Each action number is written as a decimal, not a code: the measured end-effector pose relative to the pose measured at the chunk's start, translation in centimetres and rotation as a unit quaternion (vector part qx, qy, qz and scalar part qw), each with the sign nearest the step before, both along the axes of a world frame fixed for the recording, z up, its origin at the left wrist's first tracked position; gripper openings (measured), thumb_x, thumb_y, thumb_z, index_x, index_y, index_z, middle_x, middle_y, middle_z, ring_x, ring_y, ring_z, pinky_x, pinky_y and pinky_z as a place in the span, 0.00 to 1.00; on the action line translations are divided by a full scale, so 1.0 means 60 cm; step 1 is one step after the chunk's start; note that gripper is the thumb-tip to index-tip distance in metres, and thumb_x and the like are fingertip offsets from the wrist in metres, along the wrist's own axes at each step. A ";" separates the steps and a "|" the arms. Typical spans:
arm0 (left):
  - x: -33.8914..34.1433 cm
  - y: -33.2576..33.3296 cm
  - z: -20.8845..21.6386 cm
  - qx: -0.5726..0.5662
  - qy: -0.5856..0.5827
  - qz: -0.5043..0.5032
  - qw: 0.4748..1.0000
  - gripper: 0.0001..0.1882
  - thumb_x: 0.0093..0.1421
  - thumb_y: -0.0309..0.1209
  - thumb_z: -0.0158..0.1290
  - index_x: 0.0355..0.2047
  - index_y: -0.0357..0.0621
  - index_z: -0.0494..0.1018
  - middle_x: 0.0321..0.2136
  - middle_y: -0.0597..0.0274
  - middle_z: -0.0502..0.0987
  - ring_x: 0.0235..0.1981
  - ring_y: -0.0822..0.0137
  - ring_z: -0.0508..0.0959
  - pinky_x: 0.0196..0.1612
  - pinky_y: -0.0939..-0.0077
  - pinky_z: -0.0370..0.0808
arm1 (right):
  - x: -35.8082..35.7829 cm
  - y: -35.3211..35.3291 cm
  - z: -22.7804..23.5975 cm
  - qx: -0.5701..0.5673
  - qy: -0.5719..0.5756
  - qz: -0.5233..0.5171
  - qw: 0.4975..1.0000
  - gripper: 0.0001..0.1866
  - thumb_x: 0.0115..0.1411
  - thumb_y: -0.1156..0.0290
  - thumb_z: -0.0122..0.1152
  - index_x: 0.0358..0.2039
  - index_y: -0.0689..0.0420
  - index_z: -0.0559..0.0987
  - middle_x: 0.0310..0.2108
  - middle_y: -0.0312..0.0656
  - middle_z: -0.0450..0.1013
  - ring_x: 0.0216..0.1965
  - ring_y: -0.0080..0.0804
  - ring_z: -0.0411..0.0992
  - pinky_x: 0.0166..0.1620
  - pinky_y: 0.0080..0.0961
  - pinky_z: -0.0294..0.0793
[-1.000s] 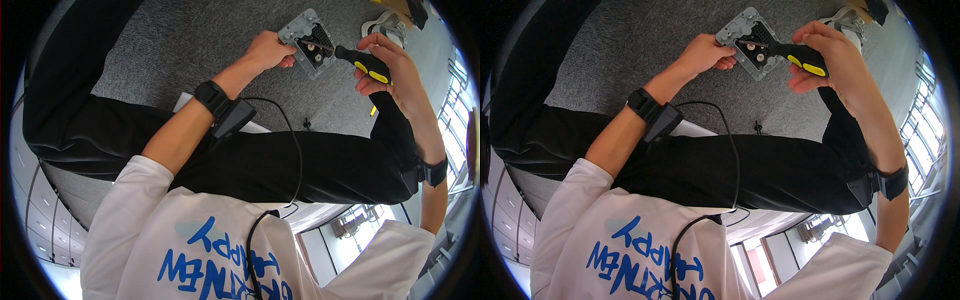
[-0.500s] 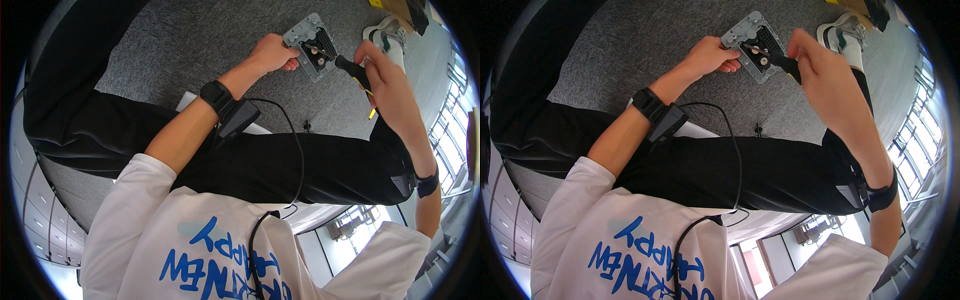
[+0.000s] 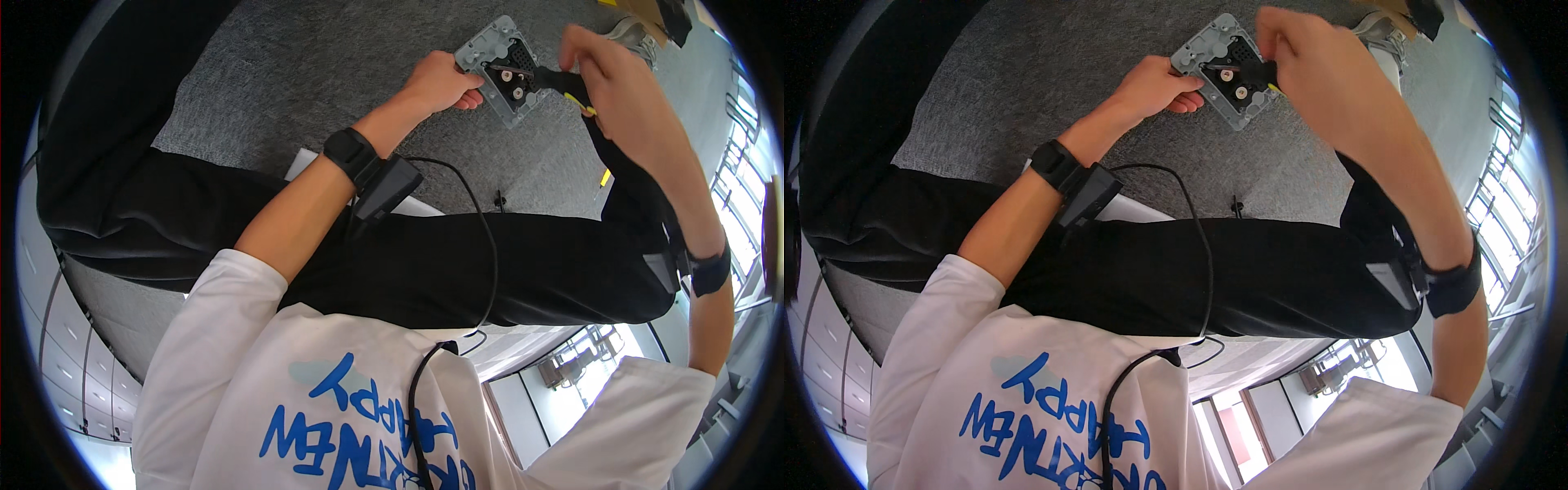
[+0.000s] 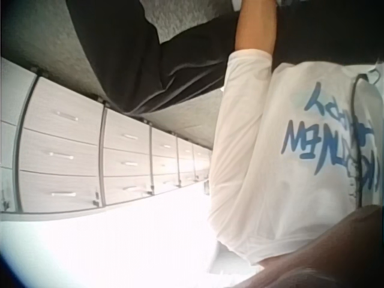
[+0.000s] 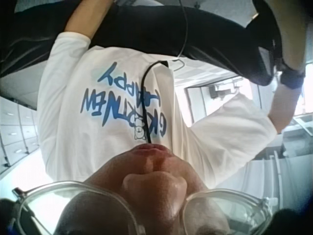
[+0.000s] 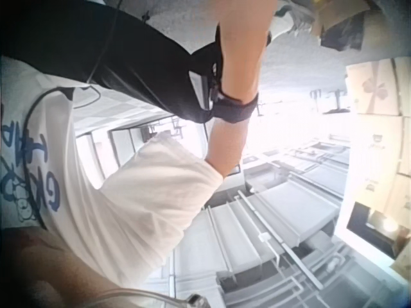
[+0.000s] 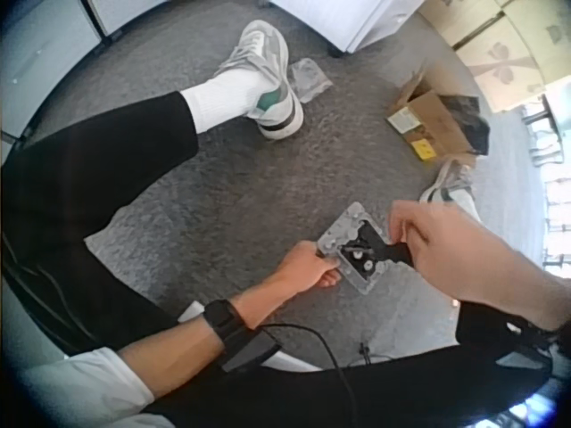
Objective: The person uses a screwdriver to remove screws from a metal component on the floor. They unscrew several fasteners, put the tool down, and then lift and separate the two parts of the housing.
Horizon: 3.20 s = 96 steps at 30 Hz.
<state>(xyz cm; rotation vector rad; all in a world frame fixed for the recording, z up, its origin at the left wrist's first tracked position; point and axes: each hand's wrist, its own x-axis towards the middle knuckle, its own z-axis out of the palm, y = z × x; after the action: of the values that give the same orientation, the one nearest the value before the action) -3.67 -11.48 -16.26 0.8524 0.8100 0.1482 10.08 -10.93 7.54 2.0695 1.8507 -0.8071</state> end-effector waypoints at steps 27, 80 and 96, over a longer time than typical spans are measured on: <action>0.000 -0.002 0.000 0.000 0.006 -0.004 1.000 0.11 0.63 0.28 0.59 0.38 0.28 0.81 0.28 0.51 0.85 0.25 0.69 0.85 0.29 0.80 0.83 | -0.024 -0.025 -0.019 -0.016 -0.147 0.262 0.954 0.16 0.46 0.79 0.66 0.39 0.64 0.81 0.29 0.54 0.79 0.32 0.53 0.81 0.35 0.40 0.82; -0.018 0.077 0.060 0.342 0.168 -0.115 0.917 0.41 0.57 0.52 0.63 0.59 0.30 0.68 0.48 0.42 0.79 0.49 0.53 0.82 0.52 0.61 0.79 | 0.076 -0.009 0.031 0.050 0.022 0.074 0.996 0.15 0.62 0.69 0.63 0.50 0.58 0.83 0.34 0.47 0.80 0.27 0.36 0.78 0.35 0.33 0.77; 0.056 0.077 0.070 0.363 0.164 -0.129 0.908 0.50 0.53 0.60 0.64 0.63 0.30 0.66 0.56 0.37 0.74 0.58 0.47 0.76 0.59 0.56 0.73 | 0.315 -0.204 -0.296 0.136 -0.061 -0.125 0.981 0.40 0.60 0.75 0.62 0.70 0.45 0.56 0.60 0.62 0.62 0.50 0.60 0.76 0.48 0.49 0.81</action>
<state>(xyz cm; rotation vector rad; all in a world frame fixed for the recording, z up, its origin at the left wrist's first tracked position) -0.28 -6.84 -12.09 1.7164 0.9582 0.0690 28.98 -23.16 -10.22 2.4969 1.7404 -0.4862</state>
